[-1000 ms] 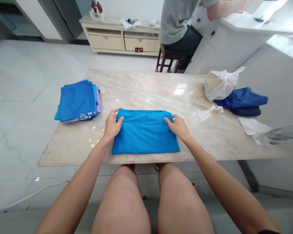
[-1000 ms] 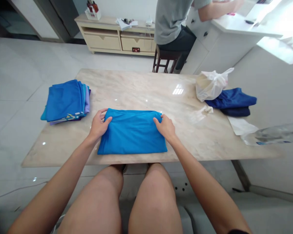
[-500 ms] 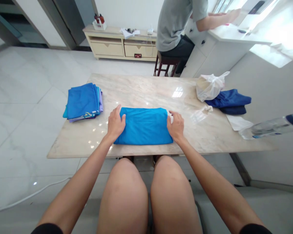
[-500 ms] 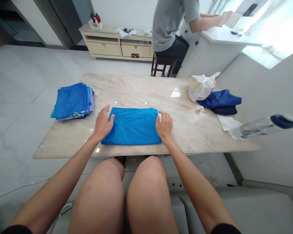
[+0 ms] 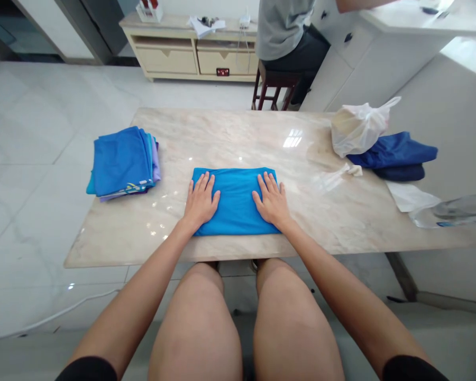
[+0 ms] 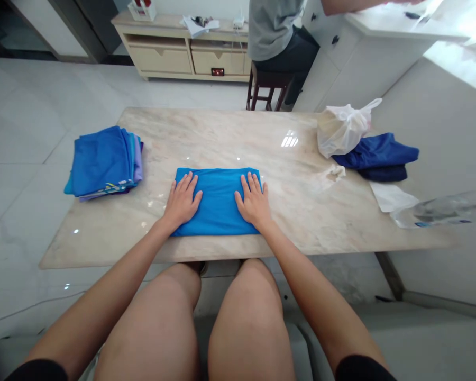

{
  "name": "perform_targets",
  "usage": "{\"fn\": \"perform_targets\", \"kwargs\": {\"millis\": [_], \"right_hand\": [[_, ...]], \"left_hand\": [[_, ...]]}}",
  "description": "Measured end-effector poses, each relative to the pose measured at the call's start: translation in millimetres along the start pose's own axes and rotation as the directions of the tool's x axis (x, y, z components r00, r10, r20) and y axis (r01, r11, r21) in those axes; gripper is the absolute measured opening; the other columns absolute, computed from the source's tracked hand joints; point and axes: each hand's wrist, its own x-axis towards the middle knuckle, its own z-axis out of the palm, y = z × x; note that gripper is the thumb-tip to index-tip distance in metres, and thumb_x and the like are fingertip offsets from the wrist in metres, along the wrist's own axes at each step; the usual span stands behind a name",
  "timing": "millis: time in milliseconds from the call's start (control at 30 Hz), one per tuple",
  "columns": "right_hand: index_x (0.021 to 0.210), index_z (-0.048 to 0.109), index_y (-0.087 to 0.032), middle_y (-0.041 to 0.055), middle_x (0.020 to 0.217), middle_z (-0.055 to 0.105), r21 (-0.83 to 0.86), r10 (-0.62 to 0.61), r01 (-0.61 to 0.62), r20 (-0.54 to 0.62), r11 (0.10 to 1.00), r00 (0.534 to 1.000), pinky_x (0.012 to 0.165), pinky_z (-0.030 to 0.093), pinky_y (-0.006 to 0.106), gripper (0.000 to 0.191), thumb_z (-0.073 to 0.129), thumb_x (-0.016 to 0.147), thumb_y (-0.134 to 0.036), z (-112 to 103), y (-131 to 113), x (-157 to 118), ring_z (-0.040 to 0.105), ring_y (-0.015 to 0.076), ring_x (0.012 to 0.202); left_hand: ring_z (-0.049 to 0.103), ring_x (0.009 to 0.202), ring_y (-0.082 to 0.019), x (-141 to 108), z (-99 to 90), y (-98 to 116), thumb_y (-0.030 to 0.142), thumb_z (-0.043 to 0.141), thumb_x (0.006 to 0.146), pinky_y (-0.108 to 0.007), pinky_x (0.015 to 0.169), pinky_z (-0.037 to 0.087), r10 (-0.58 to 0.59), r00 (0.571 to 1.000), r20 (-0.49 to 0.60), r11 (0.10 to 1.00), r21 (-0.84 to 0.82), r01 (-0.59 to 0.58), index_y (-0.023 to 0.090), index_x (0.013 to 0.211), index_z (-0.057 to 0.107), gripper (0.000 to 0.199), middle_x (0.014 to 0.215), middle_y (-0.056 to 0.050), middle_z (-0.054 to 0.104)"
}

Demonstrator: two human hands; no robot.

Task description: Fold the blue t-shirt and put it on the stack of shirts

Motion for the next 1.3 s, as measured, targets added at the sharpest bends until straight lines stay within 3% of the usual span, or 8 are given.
{"fn": "perform_targets", "kwargs": {"millis": [233, 433, 567, 667, 767, 867, 1067, 1300], "right_hand": [[0.179, 0.041, -0.013, 0.0183, 0.187, 0.029, -0.026, -0.008, 0.008, 0.010, 1.000, 1.000, 0.142, 0.012, 0.069, 0.065, 0.033, 0.119, -0.038, -7, -20, -37, 0.026, 0.0359, 0.176], [0.180, 0.041, -0.021, 0.0083, 0.188, 0.028, 0.013, -0.313, 0.313, 0.095, 0.950, 0.945, 0.144, 0.020, 0.059, 0.065, 0.033, 0.121, -0.045, -7, -22, -94, 0.023, 0.0300, 0.177], [0.179, 0.042, -0.022, 0.0071, 0.187, 0.032, 0.037, -0.453, 0.454, 0.182, 0.890, 0.873, 0.144, 0.021, 0.059, 0.064, 0.038, 0.119, -0.044, -26, 15, -46, 0.026, 0.0303, 0.176], [0.177, 0.047, -0.023, 0.0054, 0.184, 0.037, 0.028, -0.537, 0.552, 0.275, 0.834, 0.797, 0.144, 0.019, 0.059, 0.063, 0.043, 0.117, -0.040, -44, 52, 13, 0.030, 0.0307, 0.175], [0.175, 0.050, -0.021, 0.0091, 0.181, 0.045, -0.083, -0.396, 0.429, 0.264, 0.899, 0.880, 0.143, 0.018, 0.065, 0.064, 0.048, 0.112, -0.033, -52, 69, 48, 0.037, 0.0355, 0.172], [0.179, 0.038, -0.010, 0.0191, 0.184, 0.037, -0.129, -0.194, 0.199, 0.056, 0.971, 0.980, 0.142, 0.015, 0.069, 0.069, 0.041, 0.113, -0.030, -40, 46, 30, 0.029, 0.0400, 0.174], [0.181, 0.032, -0.008, 0.0205, 0.190, 0.018, 0.008, -0.021, 0.022, -0.028, 1.000, 0.999, 0.143, 0.008, 0.065, 0.078, 0.034, 0.119, -0.053, -9, -10, -58, 0.015, 0.0373, 0.178], [0.180, 0.039, -0.020, 0.0101, 0.189, 0.026, 0.051, -0.205, 0.201, 0.113, 0.978, 0.972, 0.144, 0.012, 0.062, 0.070, 0.041, 0.117, -0.050, -8, 18, 8, 0.019, 0.0339, 0.178]], "left_hand": [[0.029, 0.176, -0.034, -22, -1.7, 20, 0.043, 0.035, 0.114, -0.063, 0.144, 0.017, -0.095, 0.995, 0.016, 0.995, 0.014, 0.095, 0.014, 0.178, 0.039, 0.071, 0.188, -0.016, 0.030], [0.035, 0.172, -0.041, -51, -15.3, 47, 0.041, 0.039, 0.111, -0.070, 0.141, 0.018, -0.187, 0.982, -0.016, 0.975, 0.118, 0.188, 0.004, 0.174, 0.043, 0.074, 0.183, -0.026, 0.034], [0.066, 0.144, -0.048, -57, -50.6, 77, 0.046, 0.040, 0.111, -0.067, 0.133, 0.035, -0.115, 0.986, 0.120, 0.941, 0.330, 0.070, -0.008, 0.149, 0.066, 0.071, 0.151, -0.040, 0.066], [0.079, 0.117, -0.045, -69, -79.3, 89, 0.051, 0.038, 0.113, -0.054, 0.105, 0.059, -0.096, 0.937, 0.335, 0.927, 0.373, -0.038, 0.000, 0.125, 0.080, 0.067, 0.120, -0.034, 0.080], [0.082, 0.104, -0.044, -74, -91.9, 89, 0.055, 0.041, 0.114, -0.051, 0.089, 0.063, -0.132, 0.919, 0.371, 0.927, 0.375, -0.018, 0.013, 0.125, 0.081, 0.059, 0.107, -0.024, 0.084], [0.081, 0.117, -0.040, -65, -75.5, 82, 0.048, 0.037, 0.116, -0.052, 0.099, 0.064, -0.067, 0.975, 0.212, 0.965, 0.262, 0.009, 0.017, 0.158, 0.064, 0.059, 0.131, -0.022, 0.082], [0.032, 0.175, -0.029, -35, -3.9, 58, 0.047, 0.034, 0.117, -0.053, 0.145, 0.023, 0.232, 0.966, 0.112, 0.973, -0.014, -0.232, 0.017, 0.179, 0.036, 0.069, 0.186, -0.014, 0.037], [0.028, 0.176, -0.035, -24, 9.1, 60, 0.044, 0.034, 0.115, -0.064, 0.144, 0.019, 0.069, 0.989, 0.127, 0.994, 0.077, -0.079, 0.010, 0.181, 0.031, 0.074, 0.187, -0.021, 0.028]]}}
